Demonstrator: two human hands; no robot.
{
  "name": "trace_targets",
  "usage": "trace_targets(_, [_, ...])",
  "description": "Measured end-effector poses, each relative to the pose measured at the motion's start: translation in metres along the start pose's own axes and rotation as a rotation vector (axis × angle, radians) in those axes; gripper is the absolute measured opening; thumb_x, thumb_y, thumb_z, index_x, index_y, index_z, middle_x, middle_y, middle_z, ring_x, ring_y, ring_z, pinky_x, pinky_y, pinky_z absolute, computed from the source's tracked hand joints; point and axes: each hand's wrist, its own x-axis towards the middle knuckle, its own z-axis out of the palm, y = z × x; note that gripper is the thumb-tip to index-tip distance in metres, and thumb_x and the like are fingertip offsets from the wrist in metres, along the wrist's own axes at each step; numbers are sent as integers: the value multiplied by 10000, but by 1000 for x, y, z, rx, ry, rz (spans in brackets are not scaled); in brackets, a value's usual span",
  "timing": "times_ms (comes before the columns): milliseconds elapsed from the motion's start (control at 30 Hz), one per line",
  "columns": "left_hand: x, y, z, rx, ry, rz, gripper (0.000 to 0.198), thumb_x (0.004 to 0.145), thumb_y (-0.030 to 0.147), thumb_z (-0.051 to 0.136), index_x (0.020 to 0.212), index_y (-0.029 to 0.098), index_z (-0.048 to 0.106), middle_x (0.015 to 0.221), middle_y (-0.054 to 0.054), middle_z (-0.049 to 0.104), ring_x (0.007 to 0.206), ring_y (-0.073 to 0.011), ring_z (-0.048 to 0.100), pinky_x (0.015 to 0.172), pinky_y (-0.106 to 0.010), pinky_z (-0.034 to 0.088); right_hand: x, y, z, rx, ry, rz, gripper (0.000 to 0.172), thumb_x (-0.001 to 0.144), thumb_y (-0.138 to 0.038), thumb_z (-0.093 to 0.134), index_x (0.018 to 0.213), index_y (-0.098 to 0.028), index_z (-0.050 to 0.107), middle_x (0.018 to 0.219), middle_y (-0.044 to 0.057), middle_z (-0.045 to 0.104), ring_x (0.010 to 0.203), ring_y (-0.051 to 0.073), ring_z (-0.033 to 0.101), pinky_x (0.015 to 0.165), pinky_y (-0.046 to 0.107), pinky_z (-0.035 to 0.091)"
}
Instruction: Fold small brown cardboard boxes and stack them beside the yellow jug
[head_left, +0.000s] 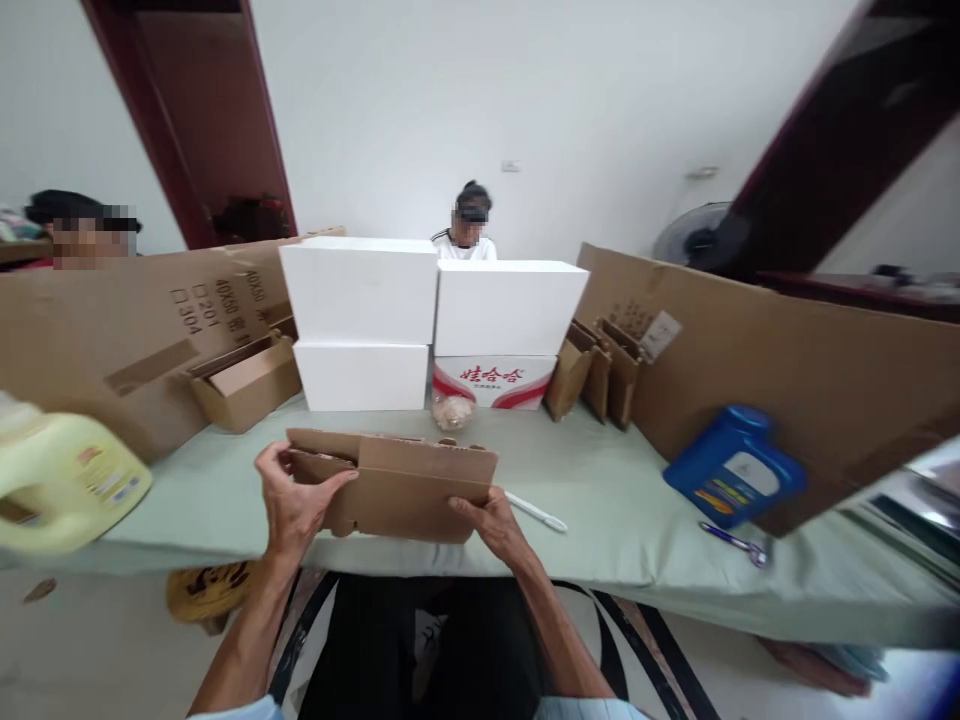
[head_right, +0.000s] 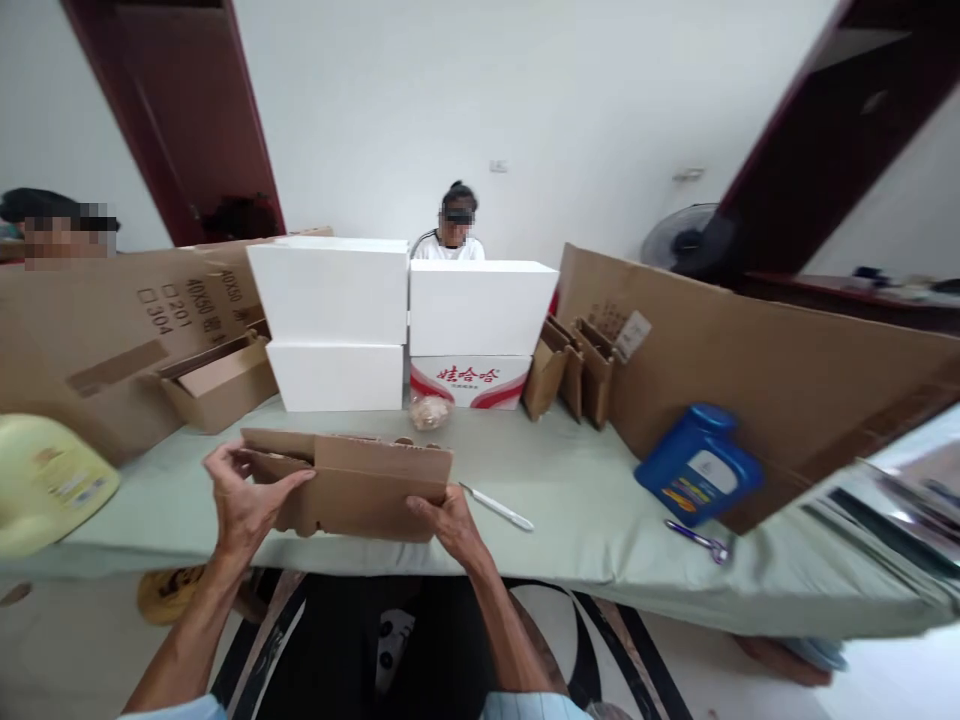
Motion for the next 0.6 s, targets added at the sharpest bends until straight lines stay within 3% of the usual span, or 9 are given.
trace_targets(167, [10,12,7,44,2,65,1258,500,635,1005,1516,180,418,1416,-147,488,1318,-379,543,1175,-607,453,-14,-3,-11,-85,-145,-20,371,830,-514,783,708,-178,683,732,-6,636,718,167,539,664,267,461])
trace_targets(267, [17,27,7,127,-48,71,1273,531,671,979,1561,173,421,1417,-162,511,1351,-418,525,1177,-646,445,-26,-10,-15,-115,-178,-39,374,875,-432,727,633,-189,580,662,-34,552,656,136,460,608,242,398])
trace_targets(367, [25,45,9,98,-126,70,1308,555,710,949,1614,196,379,1416,-159,541,1302,-404,572,1128,-631,503,-45,-23,-24,-185,-153,-88,370,906,-407,690,628,-200,560,656,-30,545,651,140,459,600,244,405])
trace_targets(500, [32,67,9,46,-241,198,1094,746,711,820,1617,205,393,1420,-166,554,1213,-350,638,964,-529,622,-79,-52,-62,-311,55,-176,313,912,-440,704,705,-214,640,746,3,648,721,177,572,665,268,492])
trace_targets(600, [29,58,7,139,-290,273,830,848,703,703,1487,195,556,1340,-160,595,1106,-322,674,755,-433,659,-101,-78,-115,-379,390,-192,387,909,-510,716,665,-220,632,653,4,626,613,171,557,563,270,461])
